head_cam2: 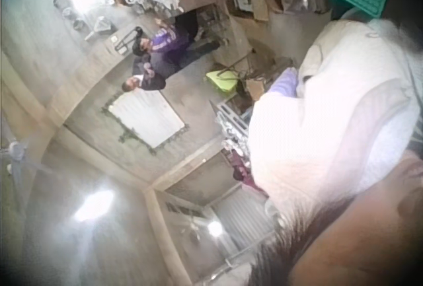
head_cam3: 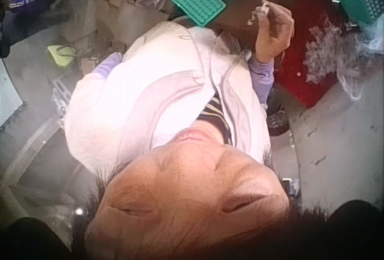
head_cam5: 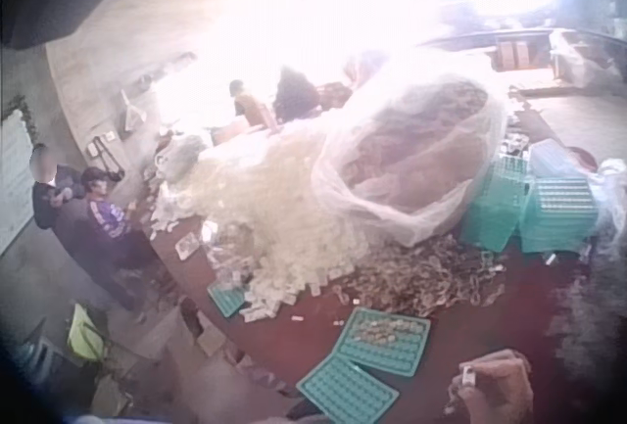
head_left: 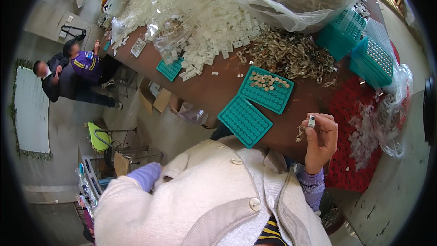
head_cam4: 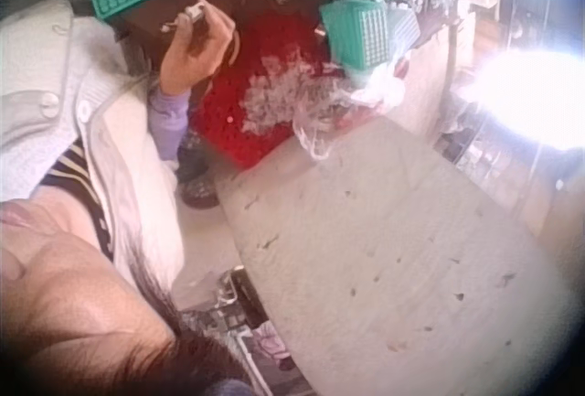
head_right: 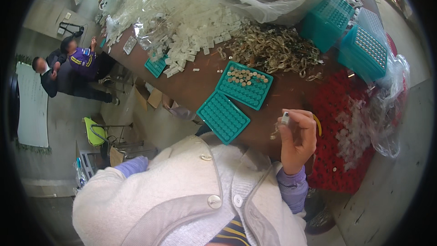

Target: The person assembles small white plastic housings with metal contacts and wire leads. They repeatedly insert contacts, attach wires, and test the assembly by pressing a button that causes a red LED to light. Completed units are placed into a green tray on the table.

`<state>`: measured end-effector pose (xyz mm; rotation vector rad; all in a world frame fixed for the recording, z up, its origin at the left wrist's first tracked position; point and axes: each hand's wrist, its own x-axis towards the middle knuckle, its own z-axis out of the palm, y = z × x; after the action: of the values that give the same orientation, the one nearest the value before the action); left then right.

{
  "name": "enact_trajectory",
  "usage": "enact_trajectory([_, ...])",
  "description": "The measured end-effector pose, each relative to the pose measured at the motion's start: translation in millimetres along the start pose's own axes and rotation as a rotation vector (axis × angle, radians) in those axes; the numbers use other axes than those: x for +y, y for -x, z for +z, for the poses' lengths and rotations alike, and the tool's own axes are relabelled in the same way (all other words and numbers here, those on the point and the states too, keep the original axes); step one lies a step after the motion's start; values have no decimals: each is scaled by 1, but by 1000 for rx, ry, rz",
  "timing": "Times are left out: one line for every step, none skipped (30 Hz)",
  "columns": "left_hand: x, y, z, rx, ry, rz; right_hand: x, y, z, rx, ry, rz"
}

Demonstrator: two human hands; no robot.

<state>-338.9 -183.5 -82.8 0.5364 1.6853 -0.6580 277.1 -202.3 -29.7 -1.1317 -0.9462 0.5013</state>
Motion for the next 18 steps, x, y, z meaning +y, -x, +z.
enact_trajectory([-3,5,-14,-8,43,-24,0,0,0,7,11,-9])
enact_trajectory([-6,10,-30,-3,108,-40,1,0,0,19,66,-34])
enact_trajectory([-10,14,-44,6,182,-42,2,0,-1,42,57,-25])
enact_trajectory([-15,18,-58,33,304,-19,2,1,-1,63,45,-15])
enact_trajectory([-16,19,-70,81,493,49,3,1,-1,80,34,-1])
enact_trajectory([-17,20,-79,116,694,110,4,1,0,111,27,11])
enact_trajectory([-18,21,-86,196,907,247,5,0,1,127,36,-5])
enact_trajectory([-5,14,-91,152,1364,364,7,-1,3,136,44,-15])
enact_trajectory([5,11,-93,-24,1524,730,8,-2,5,149,63,-6])
enact_trajectory([18,7,-94,-189,1485,1096,8,-2,7,136,54,-29])
enact_trajectory([37,4,-94,-329,1437,1414,9,-3,9,118,58,-34])
enact_trajectory([54,4,-94,-440,1465,1534,8,-4,11,105,66,-42])
enact_trajectory([73,6,-94,-539,1504,1627,7,-4,13,98,77,-52])
enact_trajectory([91,11,-98,-631,1445,1681,6,-2,15,97,89,-38])
enact_trajectory([108,16,-100,-627,1452,1699,4,-1,16,84,101,-51])
enact_trajectory([124,23,-105,-728,1386,1724,2,1,17,75,114,-65])
enact_trajectory([136,30,-109,-726,1347,1732,-1,3,19,90,142,-53])
enact_trajectory([148,36,-113,-685,1337,1724,-3,6,20,78,131,-64])
